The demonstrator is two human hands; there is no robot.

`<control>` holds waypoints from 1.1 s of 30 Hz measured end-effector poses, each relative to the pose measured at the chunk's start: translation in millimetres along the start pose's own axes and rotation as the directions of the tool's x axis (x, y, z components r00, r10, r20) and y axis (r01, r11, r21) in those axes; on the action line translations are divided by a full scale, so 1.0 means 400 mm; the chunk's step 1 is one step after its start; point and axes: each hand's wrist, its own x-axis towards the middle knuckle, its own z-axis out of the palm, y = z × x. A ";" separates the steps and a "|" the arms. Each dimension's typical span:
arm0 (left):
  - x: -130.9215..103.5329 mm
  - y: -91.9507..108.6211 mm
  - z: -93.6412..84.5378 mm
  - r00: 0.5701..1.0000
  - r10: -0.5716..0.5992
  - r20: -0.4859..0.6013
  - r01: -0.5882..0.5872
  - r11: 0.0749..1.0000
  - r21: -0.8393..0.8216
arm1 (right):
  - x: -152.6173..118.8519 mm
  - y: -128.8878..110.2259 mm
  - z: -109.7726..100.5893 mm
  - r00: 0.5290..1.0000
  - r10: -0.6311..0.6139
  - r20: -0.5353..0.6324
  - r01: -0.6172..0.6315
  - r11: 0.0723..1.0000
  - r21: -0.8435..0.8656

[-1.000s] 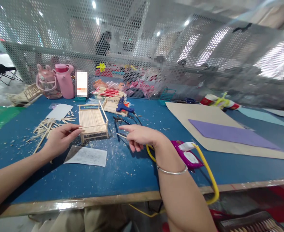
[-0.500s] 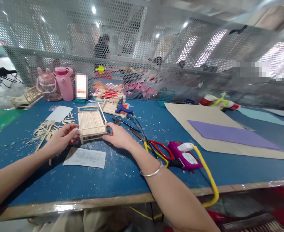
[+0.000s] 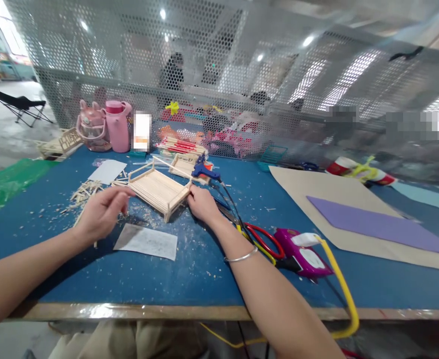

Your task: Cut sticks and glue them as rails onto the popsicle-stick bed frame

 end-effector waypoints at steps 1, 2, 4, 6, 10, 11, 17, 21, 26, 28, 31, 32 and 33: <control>0.011 -0.010 -0.010 0.991 -0.025 -0.129 0.022 1.000 -0.019 | 0.005 -0.001 0.004 1.000 -0.003 -0.005 0.003 1.000 0.006; 0.025 -0.022 -0.021 0.975 -0.043 -0.218 0.035 0.999 -0.042 | 0.009 -0.002 0.006 1.000 -0.005 -0.009 0.005 1.000 0.017; 0.054 -0.051 -0.051 0.938 -0.082 -0.338 0.064 0.996 -0.064 | 0.012 -0.001 0.005 1.000 0.000 -0.022 0.001 0.999 0.048; 0.080 -0.082 -0.086 0.920 -0.125 -0.370 0.141 0.990 0.018 | 0.006 -0.003 -0.008 0.999 0.010 -0.037 -0.008 0.998 0.059; 0.105 -0.132 -0.135 0.928 -0.240 -0.284 0.312 0.918 0.244 | -0.033 -0.033 -0.047 0.995 0.003 0.101 -0.017 0.991 0.133; 0.105 -0.138 -0.137 0.931 -0.276 -0.240 0.338 0.899 0.278 | -0.044 -0.047 -0.052 0.986 -0.006 0.164 -0.024 0.983 0.181; 0.080 -0.116 -0.089 0.920 -0.390 0.044 0.379 0.911 0.161 | -0.066 -0.115 -0.026 0.981 0.067 0.180 -0.087 0.991 0.104; 0.063 -0.079 -0.063 0.896 -0.431 0.108 0.431 0.902 0.023 | -0.060 -0.097 -0.027 0.982 0.088 0.169 -0.113 0.984 0.140; 0.046 -0.067 -0.057 0.894 -0.341 0.290 0.353 0.936 0.013 | -0.061 -0.066 -0.049 0.965 0.053 0.256 -0.101 0.979 0.179; 0.042 -0.073 -0.055 0.898 -0.316 0.307 0.326 0.945 0.017 | -0.060 -0.062 -0.049 0.965 0.044 0.259 -0.094 0.978 0.184; 0.040 -0.081 -0.051 0.899 -0.316 0.302 0.331 0.944 0.003 | -0.057 -0.063 -0.044 0.965 0.050 0.258 -0.093 0.983 0.158; 0.040 -0.082 -0.050 0.898 -0.323 0.298 0.339 0.941 -0.001 | -0.056 -0.064 -0.043 0.965 0.049 0.257 -0.089 0.985 0.147; 0.041 -0.083 -0.049 0.898 -0.328 0.294 0.341 0.940 0.007 | -0.056 -0.066 -0.042 0.966 0.047 0.255 -0.084 0.987 0.139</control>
